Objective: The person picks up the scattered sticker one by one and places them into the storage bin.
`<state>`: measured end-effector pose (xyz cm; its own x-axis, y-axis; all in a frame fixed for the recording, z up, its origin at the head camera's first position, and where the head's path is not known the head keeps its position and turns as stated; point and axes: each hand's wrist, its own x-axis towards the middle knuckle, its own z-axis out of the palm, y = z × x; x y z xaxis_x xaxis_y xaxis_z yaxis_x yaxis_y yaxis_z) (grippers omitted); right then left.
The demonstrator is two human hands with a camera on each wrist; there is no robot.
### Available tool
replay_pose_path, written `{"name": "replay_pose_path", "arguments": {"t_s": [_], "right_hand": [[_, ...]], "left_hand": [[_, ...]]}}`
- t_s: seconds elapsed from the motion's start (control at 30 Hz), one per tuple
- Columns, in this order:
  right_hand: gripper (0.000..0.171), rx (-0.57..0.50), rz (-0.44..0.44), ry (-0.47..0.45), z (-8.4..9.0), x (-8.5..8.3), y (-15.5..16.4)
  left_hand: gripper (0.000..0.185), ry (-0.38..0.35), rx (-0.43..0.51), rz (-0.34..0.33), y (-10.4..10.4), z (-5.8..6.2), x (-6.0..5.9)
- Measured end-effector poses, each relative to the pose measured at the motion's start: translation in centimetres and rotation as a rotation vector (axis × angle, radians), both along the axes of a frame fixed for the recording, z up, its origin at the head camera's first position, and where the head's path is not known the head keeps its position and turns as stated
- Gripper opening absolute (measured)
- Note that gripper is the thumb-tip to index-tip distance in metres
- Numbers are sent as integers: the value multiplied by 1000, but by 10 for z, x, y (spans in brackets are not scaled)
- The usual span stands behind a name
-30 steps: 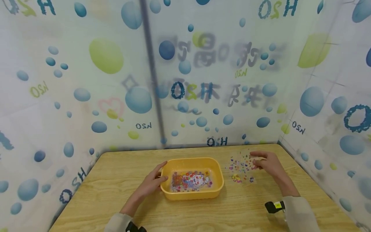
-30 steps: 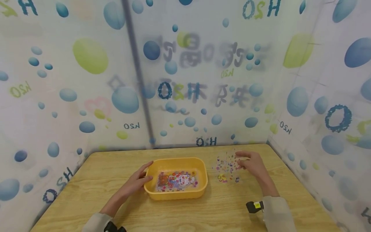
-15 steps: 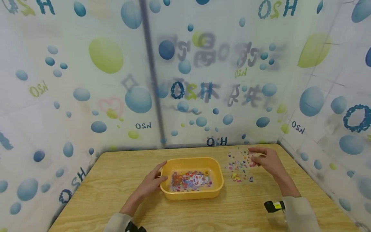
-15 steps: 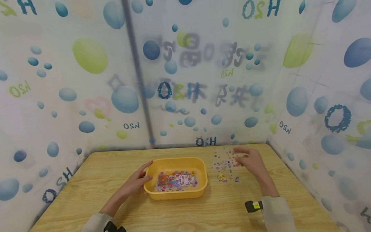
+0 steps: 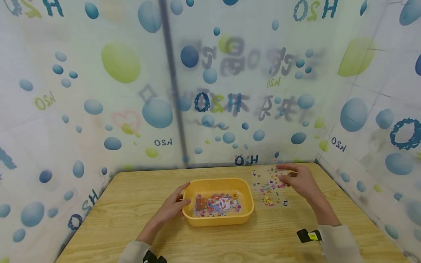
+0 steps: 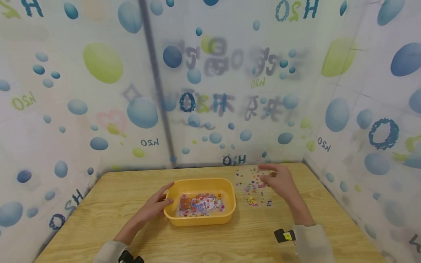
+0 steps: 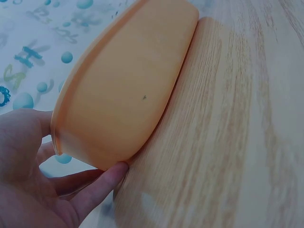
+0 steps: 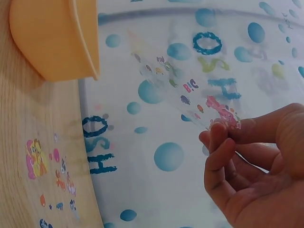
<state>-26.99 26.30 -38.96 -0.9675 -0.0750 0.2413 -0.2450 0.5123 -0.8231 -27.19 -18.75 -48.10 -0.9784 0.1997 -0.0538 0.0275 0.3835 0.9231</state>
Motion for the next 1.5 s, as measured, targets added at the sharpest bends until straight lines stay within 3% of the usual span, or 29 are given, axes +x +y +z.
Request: {"name": "replay_pose_path", "arguments": {"t_s": [0.37,0.77,1.03,1.5], "right_hand": [[39,17,49,21,5,1,-23],[38,8,99,-28,2,0,-46],[37,26,149,-23,0,-6,-63],[32,47,249,-94,-2,-21,-110]], "left_hand": [[62,-2,2,19,1,6,0],[62,-13,14,8,-1,1,3],[62,-10,16,9,0,2,1],[62,-12,13,10,0,2,2]]}}
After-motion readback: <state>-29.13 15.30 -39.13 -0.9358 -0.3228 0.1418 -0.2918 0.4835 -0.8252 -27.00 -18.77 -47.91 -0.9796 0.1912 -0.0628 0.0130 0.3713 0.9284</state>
